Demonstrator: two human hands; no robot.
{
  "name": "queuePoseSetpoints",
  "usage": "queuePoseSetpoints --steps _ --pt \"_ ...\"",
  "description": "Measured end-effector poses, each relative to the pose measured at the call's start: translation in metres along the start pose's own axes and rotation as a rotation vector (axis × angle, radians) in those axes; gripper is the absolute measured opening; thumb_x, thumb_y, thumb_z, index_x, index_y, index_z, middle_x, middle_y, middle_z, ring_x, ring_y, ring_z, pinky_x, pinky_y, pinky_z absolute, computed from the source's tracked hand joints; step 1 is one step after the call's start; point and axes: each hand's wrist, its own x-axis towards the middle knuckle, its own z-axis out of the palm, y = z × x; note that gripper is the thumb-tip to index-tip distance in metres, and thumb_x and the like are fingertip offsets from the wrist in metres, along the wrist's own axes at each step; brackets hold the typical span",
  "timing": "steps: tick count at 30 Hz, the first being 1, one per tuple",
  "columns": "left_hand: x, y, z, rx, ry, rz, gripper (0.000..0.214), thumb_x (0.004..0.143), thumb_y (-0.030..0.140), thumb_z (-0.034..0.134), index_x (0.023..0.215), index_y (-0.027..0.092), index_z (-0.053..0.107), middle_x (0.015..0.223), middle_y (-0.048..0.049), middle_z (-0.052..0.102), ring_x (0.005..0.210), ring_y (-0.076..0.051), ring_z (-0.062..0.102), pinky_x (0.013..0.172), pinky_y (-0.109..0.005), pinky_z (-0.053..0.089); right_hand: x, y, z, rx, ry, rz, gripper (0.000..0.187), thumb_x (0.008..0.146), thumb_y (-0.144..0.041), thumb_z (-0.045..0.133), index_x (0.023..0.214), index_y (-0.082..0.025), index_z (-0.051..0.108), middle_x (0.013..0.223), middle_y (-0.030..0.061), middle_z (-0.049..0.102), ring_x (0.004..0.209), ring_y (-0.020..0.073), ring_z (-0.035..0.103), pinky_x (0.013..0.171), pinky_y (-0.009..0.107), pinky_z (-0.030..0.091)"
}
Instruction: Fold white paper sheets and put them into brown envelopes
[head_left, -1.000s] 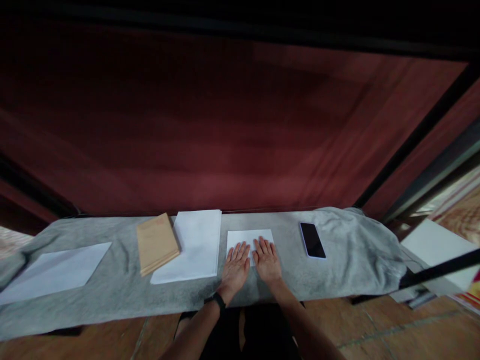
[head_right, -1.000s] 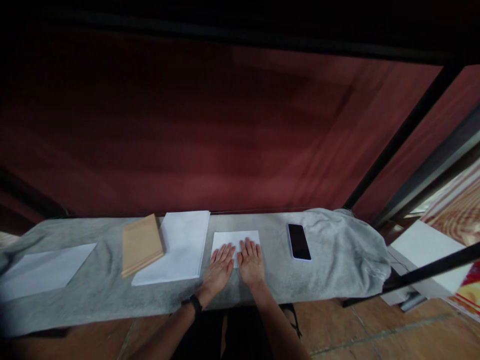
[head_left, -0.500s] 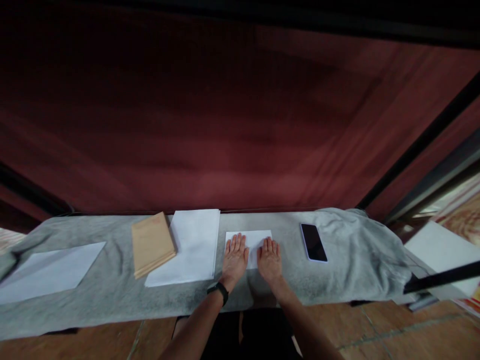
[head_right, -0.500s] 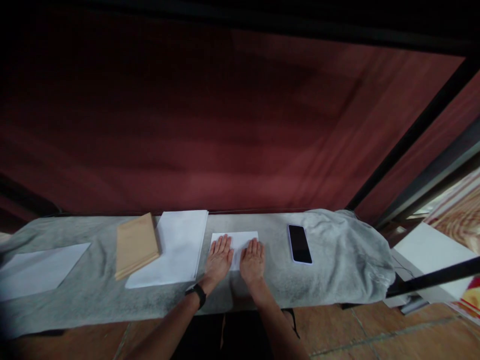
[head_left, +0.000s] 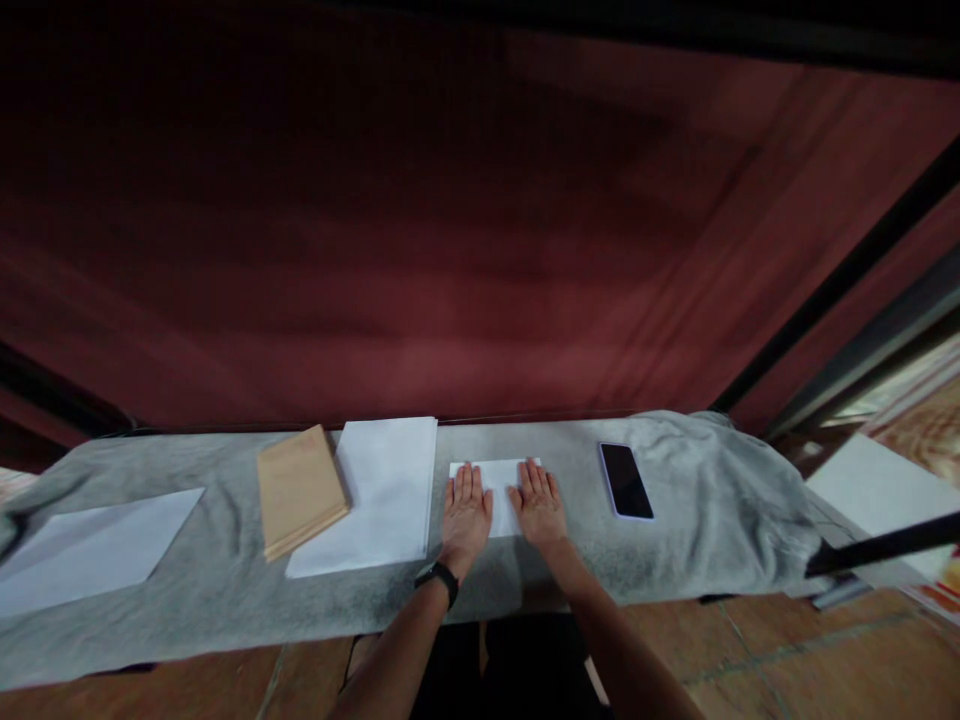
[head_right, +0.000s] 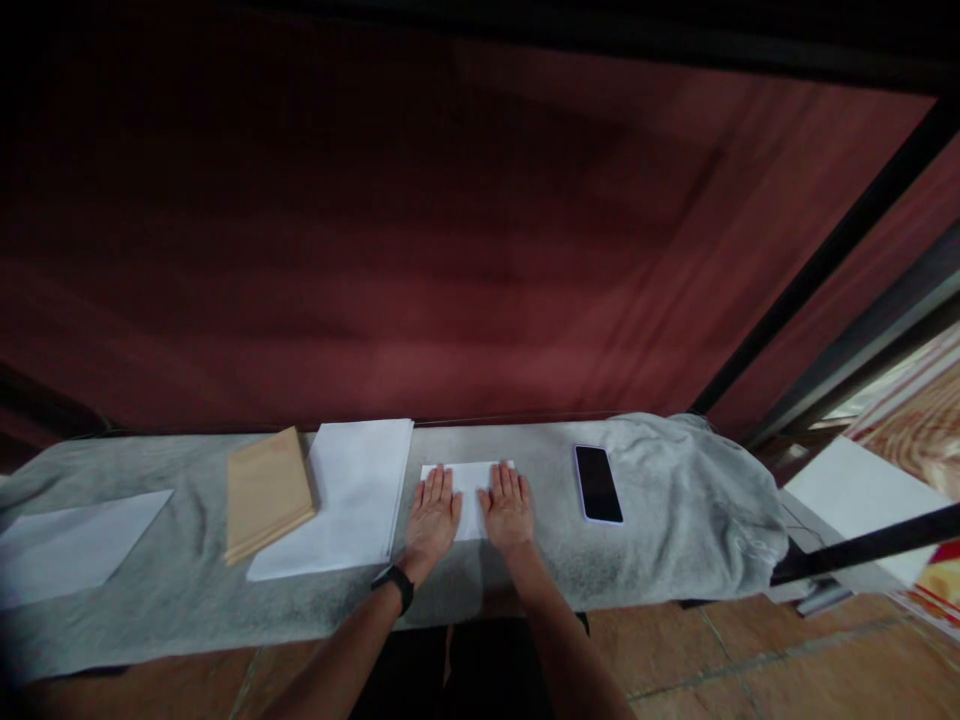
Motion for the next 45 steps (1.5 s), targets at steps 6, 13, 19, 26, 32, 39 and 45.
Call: queuePoseSetpoints --steps 6,13,19,26,32,39,45 --pt "-0.018 -0.002 -0.007 0.033 0.031 0.019 0.057 0.1 0.033 0.033 0.152 0.01 0.038 0.157 -0.0156 0.04 0.149 -0.027 0.03 0.121 -0.047 0.028 -0.023 0.017 -0.007 -0.023 0.076 0.012 0.059 0.105 -0.042 0.028 0.151 -0.008 0.039 0.152 0.019 0.045 0.142 0.0302 0.042 0.116 0.049 0.028" --pt "-0.084 -0.004 -0.02 -0.012 0.008 0.332 0.051 0.1 0.039 0.04 0.149 0.027 0.044 0.159 -0.0033 0.038 0.149 -0.026 0.031 0.121 -0.051 0.029 -0.042 0.022 -0.015 -0.041 0.077 0.056 0.055 0.105 -0.036 0.03 0.149 -0.006 0.043 0.153 0.0193 0.043 0.141 0.0312 0.042 0.117 0.05 0.027" --pt "-0.094 0.0 -0.031 0.013 -0.011 0.355 0.05 0.098 0.032 0.041 0.147 0.024 0.047 0.155 -0.0052 0.045 0.148 -0.027 0.033 0.12 -0.053 0.031 -0.037 -0.029 -0.024 0.103 -0.108 -0.101 0.051 0.106 -0.035 0.026 0.149 -0.017 0.045 0.157 0.0079 0.039 0.145 0.0227 0.038 0.119 0.043 0.029" --pt "-0.094 -0.002 -0.035 0.026 -0.033 0.388 0.047 0.099 0.031 0.041 0.144 0.027 0.051 0.153 -0.0042 0.048 0.147 -0.028 0.034 0.12 -0.053 0.03 -0.048 -0.03 -0.029 0.069 -0.14 -0.179 0.051 0.106 -0.041 0.028 0.151 -0.021 0.041 0.158 0.0071 0.038 0.146 0.022 0.036 0.121 0.044 0.025" --pt "-0.089 -0.004 -0.026 0.01 -0.038 0.39 0.049 0.101 0.031 0.035 0.15 0.031 0.043 0.158 -0.0009 0.04 0.147 -0.025 0.034 0.121 -0.052 0.025 -0.063 0.007 -0.034 0.001 -0.062 -0.147 0.053 0.105 -0.042 0.031 0.151 -0.017 0.041 0.156 0.0102 0.039 0.145 0.0232 0.038 0.119 0.043 0.027" --pt "-0.042 0.019 -0.015 -0.023 -0.111 0.269 0.053 0.103 0.033 0.026 0.152 0.018 0.04 0.159 -0.0061 0.038 0.149 -0.022 0.03 0.123 -0.046 0.023 -0.068 0.01 -0.037 -0.003 -0.062 -0.099 0.053 0.105 -0.043 0.032 0.151 -0.016 0.042 0.156 0.0093 0.039 0.144 0.0243 0.04 0.119 0.044 0.027" --pt "-0.006 0.016 -0.008 0.003 -0.092 0.21 0.054 0.103 0.034 0.026 0.153 0.018 0.038 0.16 -0.0061 0.037 0.15 -0.023 0.028 0.123 -0.047 0.021 -0.069 0.011 -0.036 0.003 -0.06 -0.099 0.053 0.105 -0.041 0.034 0.152 -0.017 0.041 0.156 0.0088 0.04 0.143 0.0241 0.041 0.119 0.043 0.027"
